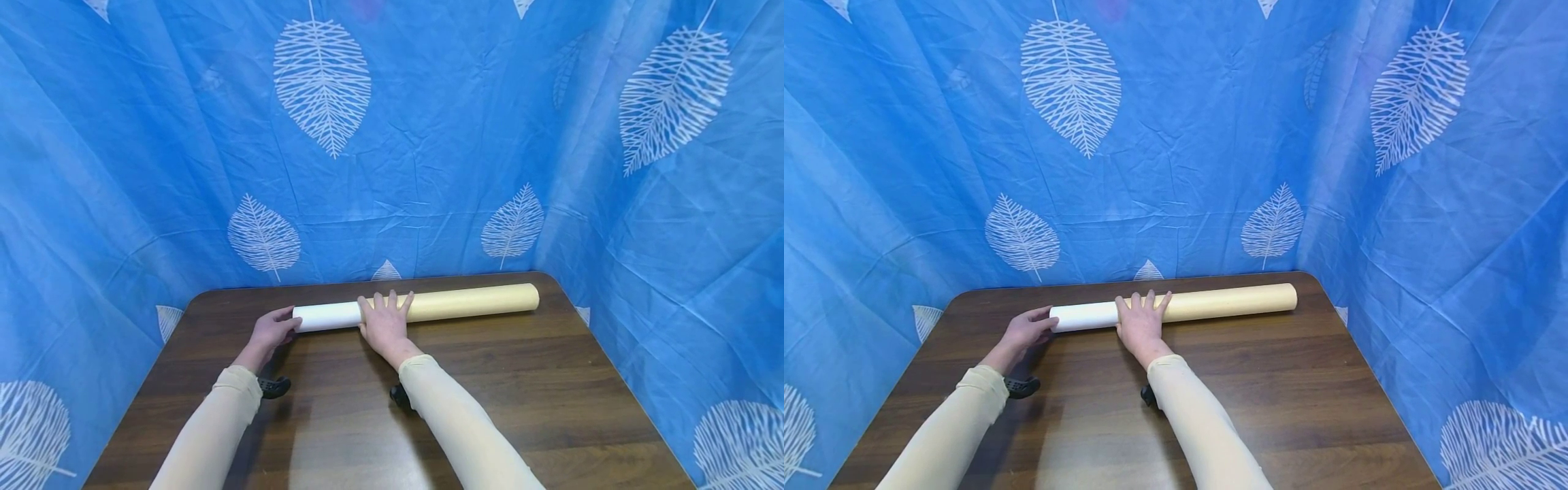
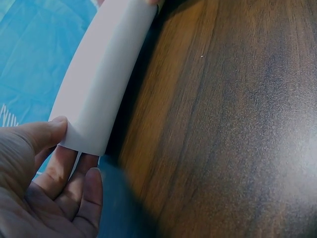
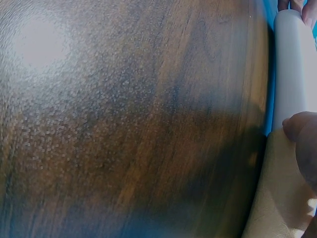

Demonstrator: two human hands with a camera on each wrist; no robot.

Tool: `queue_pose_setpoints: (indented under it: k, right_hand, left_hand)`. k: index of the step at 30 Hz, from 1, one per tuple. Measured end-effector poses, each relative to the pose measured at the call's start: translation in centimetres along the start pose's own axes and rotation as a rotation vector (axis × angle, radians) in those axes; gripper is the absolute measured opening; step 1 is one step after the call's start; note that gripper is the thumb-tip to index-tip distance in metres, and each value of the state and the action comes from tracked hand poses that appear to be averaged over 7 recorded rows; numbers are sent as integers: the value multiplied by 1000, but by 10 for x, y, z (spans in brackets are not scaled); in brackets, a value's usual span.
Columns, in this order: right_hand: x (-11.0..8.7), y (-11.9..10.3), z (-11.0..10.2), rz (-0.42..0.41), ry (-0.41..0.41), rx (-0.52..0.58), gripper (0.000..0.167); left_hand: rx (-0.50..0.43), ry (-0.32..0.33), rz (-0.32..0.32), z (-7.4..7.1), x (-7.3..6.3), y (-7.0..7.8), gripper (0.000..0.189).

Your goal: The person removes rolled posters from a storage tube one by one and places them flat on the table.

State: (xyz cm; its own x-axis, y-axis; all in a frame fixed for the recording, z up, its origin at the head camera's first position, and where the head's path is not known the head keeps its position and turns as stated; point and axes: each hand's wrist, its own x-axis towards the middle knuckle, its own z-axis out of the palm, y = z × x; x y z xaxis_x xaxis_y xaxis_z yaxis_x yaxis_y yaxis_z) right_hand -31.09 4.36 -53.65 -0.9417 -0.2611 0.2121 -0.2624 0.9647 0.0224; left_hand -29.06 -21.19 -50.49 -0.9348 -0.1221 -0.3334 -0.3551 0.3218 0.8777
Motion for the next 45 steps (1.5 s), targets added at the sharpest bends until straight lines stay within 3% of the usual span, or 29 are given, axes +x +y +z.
queue_pose_setpoints:
  k: [13,27,45]
  right_hand:
    - [0,1,1,-10,43,11,62]
    - [-2,-2,-7,0,-2,-7,63]
    - [-2,-2,-8,5,1,16,61]
  left_hand:
    - [14,7,-12,-5,4,-1,64]
    - [20,13,-14,-7,5,-2,64]
    - [36,7,-18,-15,2,-3,66]
